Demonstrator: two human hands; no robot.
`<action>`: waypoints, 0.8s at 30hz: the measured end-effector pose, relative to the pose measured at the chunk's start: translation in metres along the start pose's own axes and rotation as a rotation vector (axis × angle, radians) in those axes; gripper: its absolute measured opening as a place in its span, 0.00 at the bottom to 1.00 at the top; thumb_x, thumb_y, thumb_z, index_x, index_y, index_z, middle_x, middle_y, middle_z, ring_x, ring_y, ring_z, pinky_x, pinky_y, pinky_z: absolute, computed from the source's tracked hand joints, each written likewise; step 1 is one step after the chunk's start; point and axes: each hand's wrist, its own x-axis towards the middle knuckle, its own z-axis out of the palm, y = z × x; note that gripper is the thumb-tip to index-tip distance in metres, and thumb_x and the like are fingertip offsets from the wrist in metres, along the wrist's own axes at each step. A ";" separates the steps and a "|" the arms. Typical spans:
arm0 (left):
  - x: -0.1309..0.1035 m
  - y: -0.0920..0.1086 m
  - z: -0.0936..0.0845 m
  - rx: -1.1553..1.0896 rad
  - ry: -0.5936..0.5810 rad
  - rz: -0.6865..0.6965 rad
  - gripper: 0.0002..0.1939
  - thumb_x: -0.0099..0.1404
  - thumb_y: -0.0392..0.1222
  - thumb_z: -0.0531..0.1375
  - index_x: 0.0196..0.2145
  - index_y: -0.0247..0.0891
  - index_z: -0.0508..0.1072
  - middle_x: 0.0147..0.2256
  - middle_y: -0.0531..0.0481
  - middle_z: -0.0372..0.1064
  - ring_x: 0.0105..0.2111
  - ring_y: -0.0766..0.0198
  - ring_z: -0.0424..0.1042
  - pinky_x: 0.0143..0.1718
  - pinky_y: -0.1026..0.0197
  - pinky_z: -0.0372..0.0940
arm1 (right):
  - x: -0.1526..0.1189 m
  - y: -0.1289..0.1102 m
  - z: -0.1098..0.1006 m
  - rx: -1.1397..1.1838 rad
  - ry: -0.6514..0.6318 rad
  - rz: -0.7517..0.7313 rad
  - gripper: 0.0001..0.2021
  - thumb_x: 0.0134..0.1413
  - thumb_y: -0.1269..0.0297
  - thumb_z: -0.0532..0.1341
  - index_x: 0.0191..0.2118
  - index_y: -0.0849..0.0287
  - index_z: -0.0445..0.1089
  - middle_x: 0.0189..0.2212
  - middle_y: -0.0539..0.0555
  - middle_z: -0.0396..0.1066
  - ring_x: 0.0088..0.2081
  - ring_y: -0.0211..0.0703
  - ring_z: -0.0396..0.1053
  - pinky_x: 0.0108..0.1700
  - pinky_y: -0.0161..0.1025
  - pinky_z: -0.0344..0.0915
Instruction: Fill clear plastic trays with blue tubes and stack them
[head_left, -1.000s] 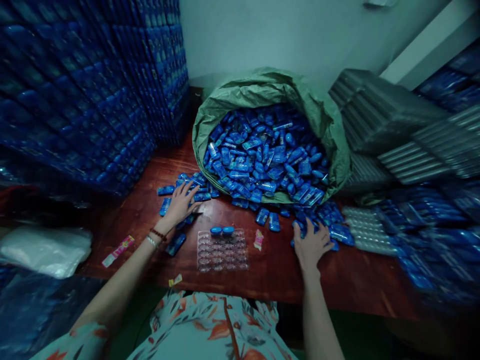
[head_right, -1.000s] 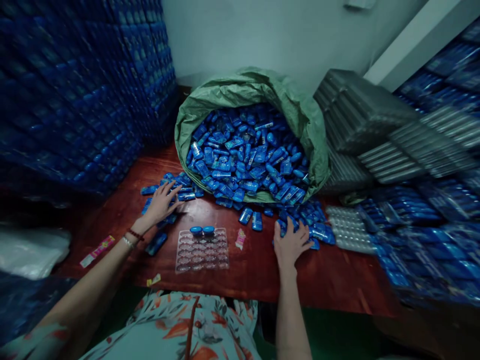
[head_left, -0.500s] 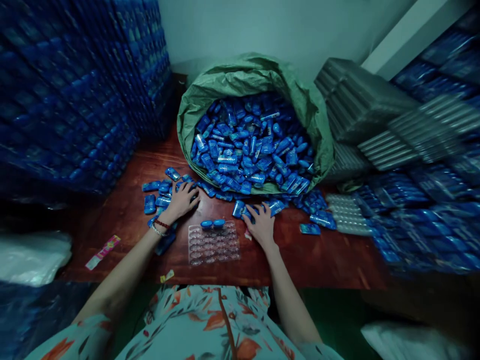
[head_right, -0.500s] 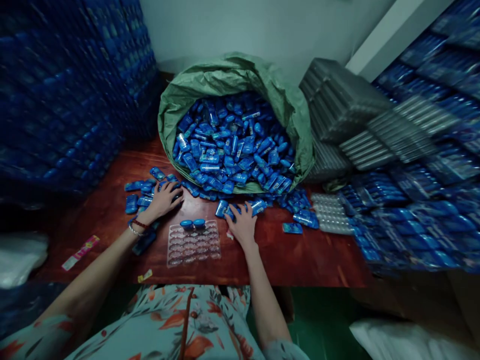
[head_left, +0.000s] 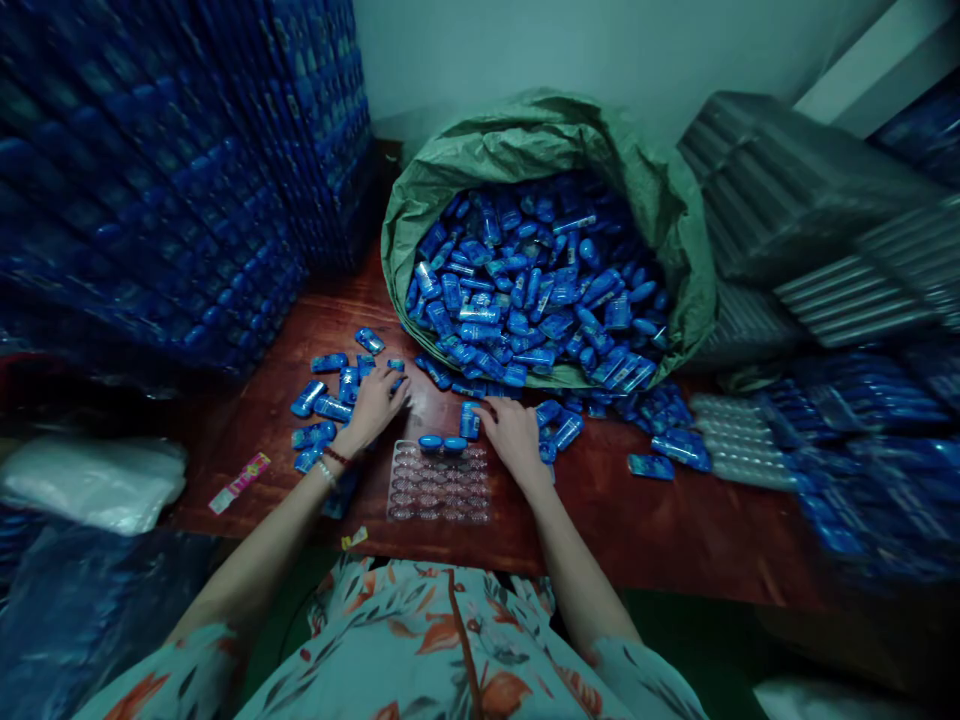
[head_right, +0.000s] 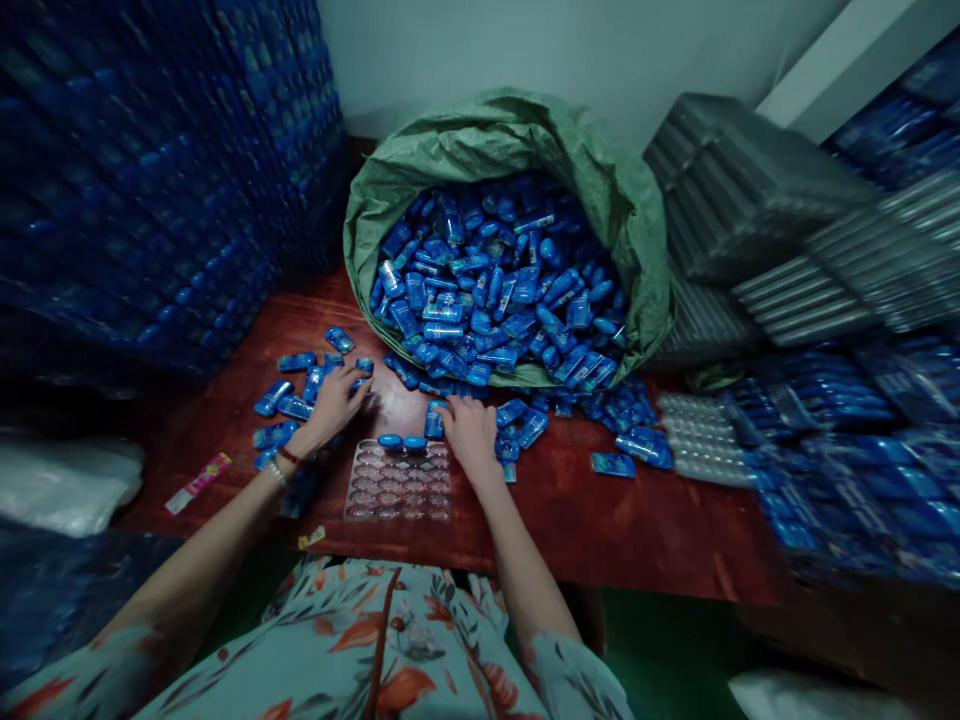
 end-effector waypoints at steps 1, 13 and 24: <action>0.012 0.009 0.007 -0.040 0.011 -0.063 0.13 0.67 0.45 0.52 0.40 0.33 0.70 0.40 0.40 0.69 0.44 0.54 0.67 0.48 0.52 0.61 | 0.008 -0.007 0.003 0.000 -0.059 0.014 0.15 0.60 0.56 0.54 0.49 0.57 0.67 0.40 0.60 0.71 0.40 0.50 0.68 0.41 0.44 0.59; 0.043 0.026 0.042 -0.204 -0.050 -0.219 0.24 0.57 0.34 0.61 0.49 0.31 0.59 0.45 0.38 0.65 0.46 0.52 0.68 0.47 0.52 0.63 | 0.001 0.030 0.018 0.418 -0.014 0.067 0.14 0.52 0.60 0.59 0.43 0.60 0.65 0.41 0.58 0.70 0.41 0.46 0.69 0.44 0.42 0.65; -0.082 0.007 -0.029 -0.741 -0.053 -0.461 0.29 0.53 0.51 0.64 0.49 0.36 0.64 0.38 0.47 0.71 0.39 0.56 0.71 0.42 0.54 0.67 | -0.104 0.011 0.023 1.011 0.071 0.199 0.12 0.51 0.55 0.61 0.39 0.55 0.68 0.33 0.52 0.73 0.33 0.43 0.73 0.35 0.40 0.72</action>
